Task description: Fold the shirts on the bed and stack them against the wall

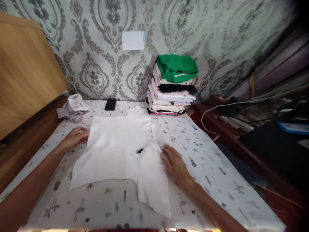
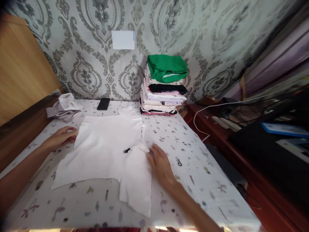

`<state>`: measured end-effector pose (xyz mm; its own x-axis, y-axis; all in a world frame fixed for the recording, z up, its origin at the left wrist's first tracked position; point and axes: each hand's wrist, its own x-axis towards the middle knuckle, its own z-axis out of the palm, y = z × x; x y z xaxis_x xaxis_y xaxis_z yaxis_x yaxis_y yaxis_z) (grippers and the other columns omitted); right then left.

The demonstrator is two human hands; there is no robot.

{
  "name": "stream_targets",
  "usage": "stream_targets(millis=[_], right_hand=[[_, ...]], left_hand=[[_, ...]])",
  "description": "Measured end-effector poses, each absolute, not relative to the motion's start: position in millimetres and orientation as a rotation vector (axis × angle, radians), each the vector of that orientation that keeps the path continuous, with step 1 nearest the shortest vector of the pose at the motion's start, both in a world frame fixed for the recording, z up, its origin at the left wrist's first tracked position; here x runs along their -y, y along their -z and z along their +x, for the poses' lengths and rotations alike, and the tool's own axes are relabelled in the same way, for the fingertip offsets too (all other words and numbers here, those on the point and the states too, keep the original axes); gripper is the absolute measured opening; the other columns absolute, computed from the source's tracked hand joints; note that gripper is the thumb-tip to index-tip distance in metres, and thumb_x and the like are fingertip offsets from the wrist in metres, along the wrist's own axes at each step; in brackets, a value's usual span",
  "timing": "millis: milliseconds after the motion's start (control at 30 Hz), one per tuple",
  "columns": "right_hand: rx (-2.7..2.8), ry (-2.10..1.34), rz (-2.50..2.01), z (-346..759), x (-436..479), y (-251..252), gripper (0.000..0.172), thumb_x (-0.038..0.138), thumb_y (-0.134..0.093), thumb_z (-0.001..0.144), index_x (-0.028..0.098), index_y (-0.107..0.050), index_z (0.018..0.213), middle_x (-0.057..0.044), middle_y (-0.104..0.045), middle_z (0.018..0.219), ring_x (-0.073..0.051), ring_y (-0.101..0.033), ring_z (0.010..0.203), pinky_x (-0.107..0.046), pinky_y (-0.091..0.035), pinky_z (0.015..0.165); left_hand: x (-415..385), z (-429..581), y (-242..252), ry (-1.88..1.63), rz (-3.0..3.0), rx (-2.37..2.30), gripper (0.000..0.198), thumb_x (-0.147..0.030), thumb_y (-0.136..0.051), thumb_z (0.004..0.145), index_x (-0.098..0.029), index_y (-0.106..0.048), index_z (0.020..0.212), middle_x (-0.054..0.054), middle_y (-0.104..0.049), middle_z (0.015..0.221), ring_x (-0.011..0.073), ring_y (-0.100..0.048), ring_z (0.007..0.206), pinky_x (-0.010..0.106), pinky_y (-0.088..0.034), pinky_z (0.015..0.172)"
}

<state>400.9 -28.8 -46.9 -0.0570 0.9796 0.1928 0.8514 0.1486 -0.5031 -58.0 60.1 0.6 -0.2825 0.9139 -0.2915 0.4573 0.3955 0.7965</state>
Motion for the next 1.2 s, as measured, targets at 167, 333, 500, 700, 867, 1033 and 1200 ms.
stream_targets(millis=[167, 333, 500, 700, 867, 1033, 1200], right_hand=[[1.807, -0.533, -1.685, 382.6, 106.5, 41.9, 0.028, 0.054, -0.055, 0.087, 0.027, -0.062, 0.082, -0.013, -0.062, 0.127, -0.034, -0.058, 0.119, -0.051, -0.050, 0.099], [1.487, -0.896, -1.598, 367.5, 124.1, 18.4, 0.036, 0.057, -0.056, 0.086, 0.026, -0.046, 0.069, -0.003, -0.057, 0.070, -0.020, -0.057, 0.062, -0.033, -0.049, 0.056], [1.176, -1.224, -1.584, 363.3, 139.4, 2.3, 0.050, 0.067, -0.065, 0.073, 0.025, -0.038, 0.063, 0.008, -0.037, 0.043, -0.010, -0.036, 0.035, -0.025, -0.029, 0.040], [1.406, -1.381, -1.750, 382.9, 149.5, 11.0, 0.033, 0.052, -0.062, 0.075, 0.025, -0.046, 0.065, 0.006, -0.045, 0.040, -0.012, -0.038, 0.035, -0.023, -0.026, 0.039], [1.710, -0.762, -1.780, 391.2, 113.8, -14.7, 0.030, 0.050, -0.056, 0.083, 0.026, -0.054, 0.065, 0.003, -0.050, 0.049, -0.015, -0.047, 0.047, -0.027, -0.037, 0.046], [2.117, -0.488, -1.371, 322.5, 9.7, -27.5, 0.030, 0.035, -0.042, 0.094, 0.025, -0.066, 0.108, -0.008, -0.072, 0.113, -0.023, -0.068, 0.097, -0.036, -0.053, 0.086], [2.443, -0.261, -1.529, 269.6, -84.0, 12.3, 0.049, 0.026, -0.037, 0.098, 0.009, -0.048, 0.142, -0.019, -0.040, 0.156, -0.027, -0.034, 0.147, -0.047, -0.029, 0.118]], left_hand=[[-15.0, -46.6, -0.6, -0.737, 1.236, -1.853, 0.054, -0.063, -0.073, 0.056, -0.020, -0.059, 0.086, -0.002, -0.059, 0.061, 0.0165, -0.059, 0.055, 0.021, -0.032, 0.042], [5.2, -38.1, -2.6, -0.816, 1.199, -1.873, 0.045, -0.051, -0.074, 0.051, -0.022, -0.063, 0.084, 0.003, -0.068, 0.080, 0.0262, -0.067, 0.079, 0.029, -0.049, 0.060], [15.9, -43.5, -1.0, -0.833, 1.268, -1.827, 0.039, -0.045, -0.065, 0.054, -0.023, -0.059, 0.085, -0.002, -0.063, 0.063, 0.0255, -0.063, 0.066, 0.031, -0.045, 0.058], [18.8, -50.4, 0.5, -0.567, 1.668, -1.990, 0.021, -0.035, -0.062, 0.061, -0.025, -0.056, 0.078, -0.001, -0.063, 0.059, 0.0263, -0.060, 0.063, 0.032, -0.040, 0.058], [12.5, -13.6, -13.1, -0.275, 2.192, -2.135, 0.033, -0.037, -0.049, 0.083, -0.021, -0.059, 0.110, 0.016, -0.069, 0.110, 0.0391, -0.063, 0.104, 0.048, -0.048, 0.084], [-28.6, 74.4, -0.7, -0.322, 2.383, -1.618, 0.059, -0.037, -0.030, 0.096, -0.015, -0.032, 0.151, 0.015, -0.037, 0.158, 0.0247, -0.035, 0.146, 0.038, -0.029, 0.119], [-63.9, 72.4, 25.4, -0.105, 2.245, -1.807, 0.074, -0.050, -0.025, 0.099, -0.002, -0.023, 0.155, 0.020, -0.014, 0.166, 0.0287, -0.008, 0.155, 0.044, -0.012, 0.125]])
